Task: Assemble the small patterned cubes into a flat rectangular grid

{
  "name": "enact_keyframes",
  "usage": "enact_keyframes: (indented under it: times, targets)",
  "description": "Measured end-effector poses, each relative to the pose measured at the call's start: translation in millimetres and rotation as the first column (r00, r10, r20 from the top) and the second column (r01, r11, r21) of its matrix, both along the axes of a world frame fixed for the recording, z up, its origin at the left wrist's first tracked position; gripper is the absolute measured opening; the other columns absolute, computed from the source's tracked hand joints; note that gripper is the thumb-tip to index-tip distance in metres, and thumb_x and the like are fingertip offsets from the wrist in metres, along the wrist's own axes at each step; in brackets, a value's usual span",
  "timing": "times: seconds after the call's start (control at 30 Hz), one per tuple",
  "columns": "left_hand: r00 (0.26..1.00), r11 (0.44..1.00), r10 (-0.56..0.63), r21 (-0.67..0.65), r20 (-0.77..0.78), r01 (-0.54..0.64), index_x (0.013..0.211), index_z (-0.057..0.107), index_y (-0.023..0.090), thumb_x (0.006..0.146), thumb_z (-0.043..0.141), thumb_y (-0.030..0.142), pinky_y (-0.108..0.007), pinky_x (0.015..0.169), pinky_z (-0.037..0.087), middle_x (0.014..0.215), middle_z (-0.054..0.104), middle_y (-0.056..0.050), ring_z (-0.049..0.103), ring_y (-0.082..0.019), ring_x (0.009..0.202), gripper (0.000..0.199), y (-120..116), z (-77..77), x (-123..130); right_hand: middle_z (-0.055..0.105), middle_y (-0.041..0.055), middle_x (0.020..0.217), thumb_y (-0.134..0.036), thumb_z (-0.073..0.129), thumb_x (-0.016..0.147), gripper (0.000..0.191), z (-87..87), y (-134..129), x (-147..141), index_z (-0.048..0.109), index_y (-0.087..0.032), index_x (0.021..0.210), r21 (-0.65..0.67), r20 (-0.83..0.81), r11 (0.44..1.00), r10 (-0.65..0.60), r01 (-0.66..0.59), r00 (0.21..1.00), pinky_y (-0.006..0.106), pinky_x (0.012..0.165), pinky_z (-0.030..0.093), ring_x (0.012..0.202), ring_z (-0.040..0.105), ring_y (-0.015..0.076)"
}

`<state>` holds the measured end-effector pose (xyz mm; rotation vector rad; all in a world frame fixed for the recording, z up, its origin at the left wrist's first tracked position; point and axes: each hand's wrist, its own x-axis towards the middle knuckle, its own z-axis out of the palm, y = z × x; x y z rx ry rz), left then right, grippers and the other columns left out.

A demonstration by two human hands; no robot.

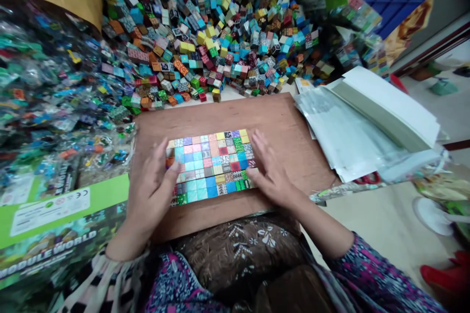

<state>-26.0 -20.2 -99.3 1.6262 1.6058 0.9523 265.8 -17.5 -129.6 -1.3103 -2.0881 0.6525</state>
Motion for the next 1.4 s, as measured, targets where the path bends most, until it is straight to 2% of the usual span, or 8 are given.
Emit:
enact_keyframes:
  times: [0.13, 0.27, 0.4, 0.53, 0.93, 1.07, 1.2, 1.4]
  targets:
    - [0.951, 0.97, -0.184, 0.111, -0.25, 0.217, 0.137, 0.064, 0.027, 0.098, 0.051, 0.044, -0.053, 0.127, 0.025, 0.149, 0.06, -0.004, 0.041, -0.029, 0.149, 0.044, 48.5, 19.1, 26.4, 0.009, 0.0049, 0.173, -0.058, 0.063, 0.093, 0.093, -4.3, -18.4, -0.7, 0.004, -0.043, 0.164, 0.271, 0.169, 0.948, 0.123, -0.166, 0.978, 0.071, 0.124, 0.018, 0.157, 0.008, 0.0414]
    - [0.832, 0.891, -0.427, -0.007, -0.354, 0.454, 0.128, 0.07, 0.018, 0.094, 0.051, 0.038, -0.047, 0.119, 0.036, 0.137, 0.069, -0.011, 0.056, -0.03, 0.135, 0.044, 107.4, 14.4, 68.3, 0.027, 0.0085, 0.169, -0.056, 0.061, 0.095, 0.077, -16.5, -20.1, -2.1, 0.025, -0.04, 0.161, 0.284, 0.272, 0.93, 0.157, -0.235, 0.95, 0.07, 0.124, 0.018, 0.157, 0.017, 0.0389]
    - [0.772, 0.835, -0.547, -0.146, -0.322, 0.531, 0.09, 0.077, 0.019, 0.088, 0.058, 0.037, -0.045, 0.102, 0.047, 0.1, 0.078, -0.014, 0.07, -0.032, 0.104, 0.026, 139.6, 1.2, 102.9, 0.032, 0.0085, 0.167, -0.056, 0.06, 0.096, 0.066, -17.8, -12.0, 0.4, 0.041, -0.037, 0.155, 0.227, 0.336, 0.935, 0.186, -0.271, 0.923, 0.067, 0.125, 0.018, 0.157, 0.019, 0.0367]
    - [0.731, 0.808, -0.582, -0.158, -0.356, 0.567, 0.069, 0.07, 0.021, 0.092, 0.052, 0.037, -0.045, 0.09, 0.048, 0.079, 0.075, -0.013, 0.07, -0.031, 0.086, 0.033, 139.5, -2.4, 114.7, 0.036, 0.0083, 0.165, -0.052, 0.059, 0.097, 0.058, -16.5, -7.9, -0.8, 0.049, -0.034, 0.151, 0.187, 0.392, 0.932, 0.217, -0.309, 0.894, 0.064, 0.125, 0.021, 0.156, 0.023, 0.0355]
    - [0.657, 0.79, -0.581, -0.138, -0.48, 0.598, 0.095, 0.077, 0.016, 0.098, 0.043, 0.039, -0.038, 0.092, 0.049, 0.099, 0.079, -0.015, 0.071, -0.027, 0.097, 0.041, 133.1, -4.5, 112.4, 0.04, 0.0065, 0.163, -0.048, 0.065, 0.095, 0.055, -20.9, -3.7, -3.5, 0.052, -0.035, 0.148, 0.185, 0.407, 0.935, 0.206, -0.301, 0.89, 0.061, 0.125, 0.025, 0.153, 0.03, 0.0351]
    - [0.635, 0.77, -0.616, -0.183, -0.466, 0.612, 0.114, 0.076, 0.016, 0.097, 0.044, 0.037, -0.036, 0.098, 0.049, 0.117, 0.077, -0.015, 0.07, -0.027, 0.109, 0.042, 133.4, 2.5, 108.1, 0.038, 0.0113, 0.164, -0.062, 0.066, 0.09, 0.071, -3.8, -11.7, -5.5, 0.047, -0.031, 0.151, 0.238, 0.5, 0.929, 0.132, -0.283, 0.856, 0.068, 0.122, 0.021, 0.152, 0.03, 0.0409]
    - [0.659, 0.807, -0.573, -0.194, -0.488, 0.558, 0.136, 0.065, 0.013, 0.099, 0.042, 0.04, -0.034, 0.107, 0.044, 0.138, 0.067, -0.015, 0.063, -0.026, 0.126, 0.052, 134.3, 16.1, 87.9, 0.033, 0.0163, 0.165, -0.063, 0.06, 0.093, 0.076, 19.1, -24.9, -20.5, 0.04, -0.024, 0.156, 0.322, 0.594, 0.894, 0.066, -0.313, 0.802, 0.068, 0.121, 0.021, 0.154, 0.023, 0.0423]
    - [0.647, 0.817, -0.574, -0.296, -0.502, 0.495, 0.088, 0.079, 0.019, 0.095, 0.047, 0.046, -0.031, 0.079, 0.052, 0.088, 0.08, -0.011, 0.071, -0.023, 0.085, 0.043, 131.0, 20.8, 60.0, 0.036, 0.0147, 0.164, -0.048, 0.051, 0.103, 0.06, 14.6, -23.4, -58.8, 0.042, -0.02, 0.155, 0.337, 0.625, 0.817, 0.177, -0.468, 0.76, 0.058, 0.123, 0.026, 0.152, 0.027, 0.036]
